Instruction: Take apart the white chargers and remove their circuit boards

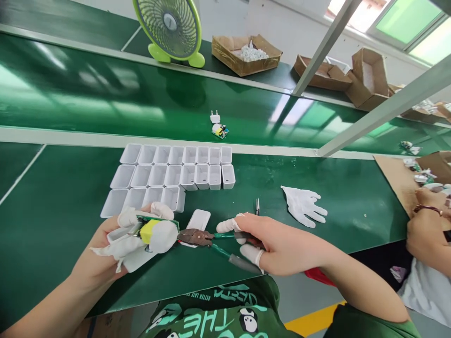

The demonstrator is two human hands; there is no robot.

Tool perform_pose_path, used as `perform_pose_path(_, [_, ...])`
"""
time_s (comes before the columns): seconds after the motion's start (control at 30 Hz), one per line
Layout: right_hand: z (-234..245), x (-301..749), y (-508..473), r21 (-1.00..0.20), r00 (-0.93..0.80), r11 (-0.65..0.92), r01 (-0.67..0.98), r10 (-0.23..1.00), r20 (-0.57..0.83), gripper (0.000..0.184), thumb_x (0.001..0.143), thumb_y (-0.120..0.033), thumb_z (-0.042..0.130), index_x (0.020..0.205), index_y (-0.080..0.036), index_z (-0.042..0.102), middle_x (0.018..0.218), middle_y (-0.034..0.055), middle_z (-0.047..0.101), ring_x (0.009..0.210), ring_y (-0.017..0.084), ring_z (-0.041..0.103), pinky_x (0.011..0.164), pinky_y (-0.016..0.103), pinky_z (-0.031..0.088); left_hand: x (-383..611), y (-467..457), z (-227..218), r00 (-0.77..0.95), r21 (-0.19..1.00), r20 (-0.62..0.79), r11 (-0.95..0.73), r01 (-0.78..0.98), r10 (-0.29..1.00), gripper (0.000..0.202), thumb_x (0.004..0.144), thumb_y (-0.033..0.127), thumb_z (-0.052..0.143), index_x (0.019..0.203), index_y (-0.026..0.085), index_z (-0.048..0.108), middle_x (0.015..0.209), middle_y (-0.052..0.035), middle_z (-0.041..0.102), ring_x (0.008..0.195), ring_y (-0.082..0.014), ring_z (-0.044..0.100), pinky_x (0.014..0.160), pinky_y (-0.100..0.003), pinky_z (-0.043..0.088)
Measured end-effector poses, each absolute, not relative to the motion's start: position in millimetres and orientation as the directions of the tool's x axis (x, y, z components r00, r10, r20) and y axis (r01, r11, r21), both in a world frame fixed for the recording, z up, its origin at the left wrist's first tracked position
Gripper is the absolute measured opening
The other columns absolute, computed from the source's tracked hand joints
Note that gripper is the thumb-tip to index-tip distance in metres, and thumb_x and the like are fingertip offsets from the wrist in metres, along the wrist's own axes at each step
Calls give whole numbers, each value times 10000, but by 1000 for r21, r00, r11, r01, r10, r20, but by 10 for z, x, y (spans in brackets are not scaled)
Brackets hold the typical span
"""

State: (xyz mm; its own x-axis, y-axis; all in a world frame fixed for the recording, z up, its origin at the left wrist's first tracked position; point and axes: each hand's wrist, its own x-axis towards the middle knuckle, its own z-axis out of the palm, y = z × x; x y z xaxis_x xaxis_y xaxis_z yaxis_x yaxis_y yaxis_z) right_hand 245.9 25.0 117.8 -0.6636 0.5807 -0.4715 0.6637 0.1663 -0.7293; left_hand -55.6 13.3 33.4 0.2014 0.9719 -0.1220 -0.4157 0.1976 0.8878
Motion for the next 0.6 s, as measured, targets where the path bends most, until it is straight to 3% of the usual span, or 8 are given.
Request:
perform_pose_path(0.17, [1086, 2401, 218, -717, -640, 138, 684, 585, -498, 307, 820, -193, 669, 1093, -233, 534, 935, 13, 612, 756, 152, 546, 602, 230, 463, -542, 125, 278, 197, 907, -151, 215, -363, 969, 196, 581, 323, 950, 702, 255, 812, 848, -34, 721, 558, -94, 564, 483, -170, 490])
perform_pose_path(0.27, [1089, 2396, 183, -703, -631, 157, 693, 603, -488, 340, 749, -91, 650, 997, -258, 490, 866, -21, 575, 713, 143, 525, 519, 204, 395, -599, 106, 206, 273, 902, -194, 280, -329, 942, 147, 676, 329, 896, 727, 230, 801, 931, -34, 735, 513, -81, 537, 446, -181, 463])
perform_pose_path(0.4, [1161, 2483, 163, -637, -590, 192, 746, 633, -500, 378, 722, -2, 568, 958, -275, 456, 832, -41, 568, 647, 133, 500, 458, 207, 323, -724, 82, 114, 290, 864, -318, 401, -303, 903, 220, 620, 246, 916, 805, 238, 797, 1076, -38, 748, 711, -186, 657, 539, -240, 531])
perform_pose_path(0.5, [1089, 2611, 152, -565, -550, 237, 791, 681, -484, 374, 763, -17, 533, 1028, -276, 484, 900, -16, 600, 715, 156, 574, 527, 219, 418, -738, 76, 122, 165, 849, -368, 402, -343, 915, 296, 552, 228, 952, 797, 248, 787, 1003, -31, 764, 751, -214, 677, 550, -246, 537])
perform_pose_path(0.6, [813, 2682, 124, -451, -419, 240, 860, 836, -355, 327, 841, -69, 499, 1119, -241, 498, 1007, 45, 610, 865, 212, 638, 702, 307, 539, -668, 80, 191, 105, 869, -323, 339, -360, 941, 276, 543, 255, 968, 734, 227, 770, 928, -27, 753, 738, -199, 673, 583, -250, 556])
